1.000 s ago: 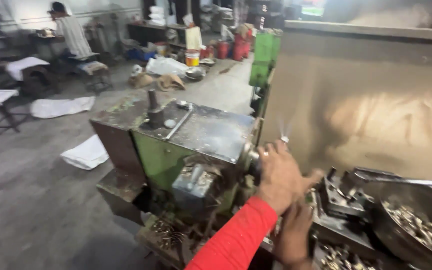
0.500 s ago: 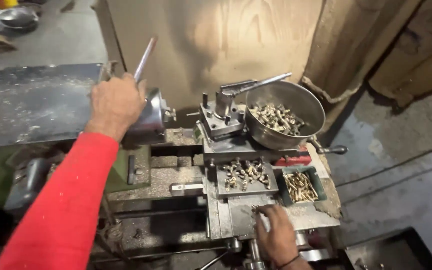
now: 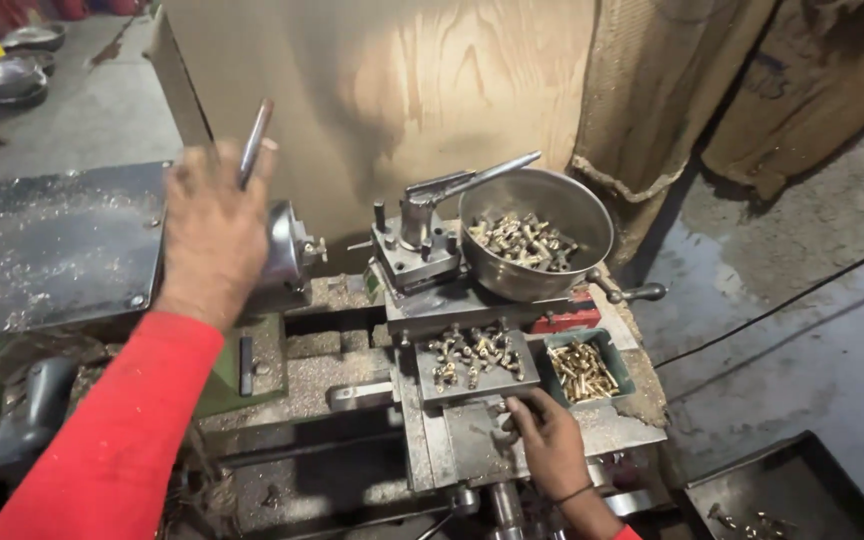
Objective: The person operates a metal lathe, repeatedly picking small metal parts from a container, inserting them into the chuck, tightening with a chuck key, and then removing them. The person places the processed parts into a tray on the right side of the machine.
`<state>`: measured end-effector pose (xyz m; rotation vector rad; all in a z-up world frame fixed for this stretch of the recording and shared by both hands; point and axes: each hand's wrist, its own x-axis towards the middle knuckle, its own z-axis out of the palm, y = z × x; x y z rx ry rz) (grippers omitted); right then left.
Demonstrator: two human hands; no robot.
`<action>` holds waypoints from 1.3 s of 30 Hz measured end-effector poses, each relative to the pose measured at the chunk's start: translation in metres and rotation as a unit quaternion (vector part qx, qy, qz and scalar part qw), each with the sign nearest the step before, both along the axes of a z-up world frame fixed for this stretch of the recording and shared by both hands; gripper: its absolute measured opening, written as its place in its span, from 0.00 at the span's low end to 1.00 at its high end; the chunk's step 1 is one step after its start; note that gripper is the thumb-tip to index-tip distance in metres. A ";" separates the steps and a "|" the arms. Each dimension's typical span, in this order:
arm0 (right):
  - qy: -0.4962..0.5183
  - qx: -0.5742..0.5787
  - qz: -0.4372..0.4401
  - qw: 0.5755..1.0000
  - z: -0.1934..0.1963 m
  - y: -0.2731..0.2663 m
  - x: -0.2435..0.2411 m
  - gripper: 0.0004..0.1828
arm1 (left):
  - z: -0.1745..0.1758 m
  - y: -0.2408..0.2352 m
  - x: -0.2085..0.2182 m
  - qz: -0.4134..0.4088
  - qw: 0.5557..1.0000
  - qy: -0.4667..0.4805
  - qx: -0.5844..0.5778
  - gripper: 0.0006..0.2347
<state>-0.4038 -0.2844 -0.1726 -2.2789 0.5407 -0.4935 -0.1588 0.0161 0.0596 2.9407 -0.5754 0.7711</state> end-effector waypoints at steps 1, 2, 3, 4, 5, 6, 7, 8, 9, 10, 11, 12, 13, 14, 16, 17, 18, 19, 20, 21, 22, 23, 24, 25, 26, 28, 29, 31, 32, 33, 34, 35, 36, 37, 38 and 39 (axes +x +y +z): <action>-0.048 0.167 0.027 0.984 -0.007 -0.007 0.000 0.15 | -0.015 -0.002 0.008 -0.045 0.987 -0.110 0.109 0.26; -0.096 0.328 0.056 0.938 -0.015 -0.013 0.001 0.15 | -0.031 -0.005 0.017 -0.087 0.948 -0.219 0.215 0.29; -0.099 0.327 0.055 0.938 -0.007 -0.012 -0.002 0.15 | -0.042 -0.016 0.026 -0.088 0.947 -0.223 0.214 0.29; -0.117 0.425 0.061 0.896 0.001 -0.010 -0.005 0.16 | -0.054 -0.027 0.035 -0.083 0.948 -0.205 0.230 0.32; -0.133 0.517 0.068 0.843 0.008 -0.009 -0.007 0.19 | -0.067 -0.037 0.045 -0.076 0.948 -0.187 0.246 0.36; -0.135 0.516 0.068 0.843 0.010 -0.008 -0.008 0.19 | -0.062 -0.040 0.041 -0.076 0.948 -0.190 0.245 0.36; -0.121 0.509 0.059 0.850 0.011 -0.009 -0.010 0.18 | -0.060 -0.045 0.038 -0.057 0.966 -0.069 0.244 0.26; -0.108 0.502 0.049 0.857 0.011 -0.010 -0.010 0.18 | -0.058 -0.050 0.036 -0.038 0.969 0.054 0.239 0.17; -0.110 0.502 0.047 0.857 0.009 -0.012 -0.009 0.18 | -0.063 -0.050 0.046 -0.041 0.969 0.053 0.240 0.17; -0.111 0.459 0.062 0.880 0.005 -0.015 -0.009 0.18 | -0.070 -0.051 0.055 -0.080 0.977 0.047 0.192 0.18; -0.106 0.416 0.077 0.900 0.000 -0.015 -0.015 0.18 | -0.081 -0.049 0.057 -0.117 0.981 0.048 0.144 0.19; -0.102 0.419 0.074 0.899 0.011 -0.010 -0.018 0.18 | -0.084 -0.049 0.059 -0.118 0.981 0.053 0.146 0.19; -0.109 0.362 0.090 0.921 0.025 -0.006 -0.019 0.19 | -0.083 -0.049 0.062 -0.133 0.975 0.077 0.159 0.22; -0.116 0.303 0.106 0.940 0.040 -0.002 -0.021 0.19 | -0.080 -0.050 0.063 -0.148 0.969 0.100 0.171 0.25; -0.108 0.298 0.088 0.944 0.034 -0.010 -0.023 0.20 | -0.074 -0.050 0.029 -0.211 0.955 0.129 0.162 0.21; -0.097 0.293 0.070 0.949 0.030 -0.015 -0.024 0.20 | -0.072 -0.052 0.014 -0.274 0.936 0.160 0.151 0.18; -0.101 0.293 0.067 0.948 0.026 -0.023 -0.023 0.20 | -0.076 -0.066 -0.018 -0.277 0.935 0.158 0.153 0.18; -0.094 0.272 0.057 0.956 0.021 -0.030 -0.024 0.18 | -0.083 -0.077 -0.051 -0.331 0.904 0.242 0.119 0.11; -0.088 0.250 0.046 0.963 0.016 -0.036 -0.024 0.17 | -0.090 -0.087 -0.083 -0.382 0.862 0.323 0.083 0.05; -0.088 0.252 0.048 0.962 0.015 -0.037 -0.020 0.17 | -0.130 -0.101 -0.100 -0.379 0.863 0.324 0.084 0.05; -0.092 0.312 0.038 0.945 0.014 -0.037 -0.017 0.17 | -0.169 -0.113 -0.117 -0.446 0.849 0.277 0.060 0.08; -0.095 0.369 0.027 0.924 0.014 -0.039 -0.013 0.18 | -0.209 -0.126 -0.134 -0.511 0.829 0.227 0.034 0.11; -0.095 0.370 0.029 0.924 0.017 -0.038 -0.009 0.18 | -0.204 -0.128 -0.134 -0.509 0.830 0.227 0.034 0.11; -0.095 0.379 0.022 0.920 0.020 -0.037 -0.005 0.18 | -0.198 -0.131 -0.134 -0.508 0.832 0.216 0.066 0.11; -0.095 0.388 0.016 0.917 0.023 -0.036 -0.001 0.18 | -0.193 -0.135 -0.134 -0.505 0.832 0.205 0.097 0.12; -0.086 0.394 0.014 0.915 0.024 -0.031 0.005 0.18 | -0.127 -0.125 -0.114 -0.447 0.848 0.250 0.136 0.11; -0.081 0.400 0.011 0.913 0.026 -0.029 0.010 0.18 | -0.092 -0.120 -0.103 -0.388 0.856 0.291 0.177 0.13; -0.088 0.402 0.037 0.911 0.031 -0.016 0.021 0.19 | -0.059 -0.092 -0.055 -0.341 0.909 0.158 0.181 0.11; -0.094 0.403 0.060 0.908 0.034 -0.009 0.027 0.20 | -0.042 -0.078 -0.030 -0.289 0.940 0.021 0.180 0.10; -0.096 0.403 0.063 0.908 0.042 0.001 0.036 0.20 | -0.028 -0.063 -0.012 -0.287 0.941 0.019 0.181 0.10; -0.050 0.368 0.079 0.925 0.049 0.012 0.045 0.20 | -0.014 -0.048 0.006 -0.209 0.967 -0.069 0.131 0.14; -0.001 0.332 0.094 0.938 0.055 0.024 0.053 0.20 | -0.003 -0.032 0.024 -0.127 0.977 -0.153 0.079 0.18; 0.000 0.333 0.096 0.938 0.051 0.036 0.068 0.20 | -0.007 -0.021 0.038 -0.125 0.977 -0.153 0.080 0.18; -0.025 0.370 0.156 0.915 0.048 0.047 0.083 0.19 | -0.012 -0.012 0.051 -0.074 0.989 -0.119 0.047 0.19; -0.049 0.406 0.214 0.887 0.045 0.058 0.098 0.19 | -0.016 -0.003 0.064 -0.022 0.996 -0.084 0.013 0.21; -0.048 0.407 0.214 0.887 0.042 0.070 0.117 0.19 | -0.019 -0.005 0.070 -0.022 0.996 -0.083 0.014 0.21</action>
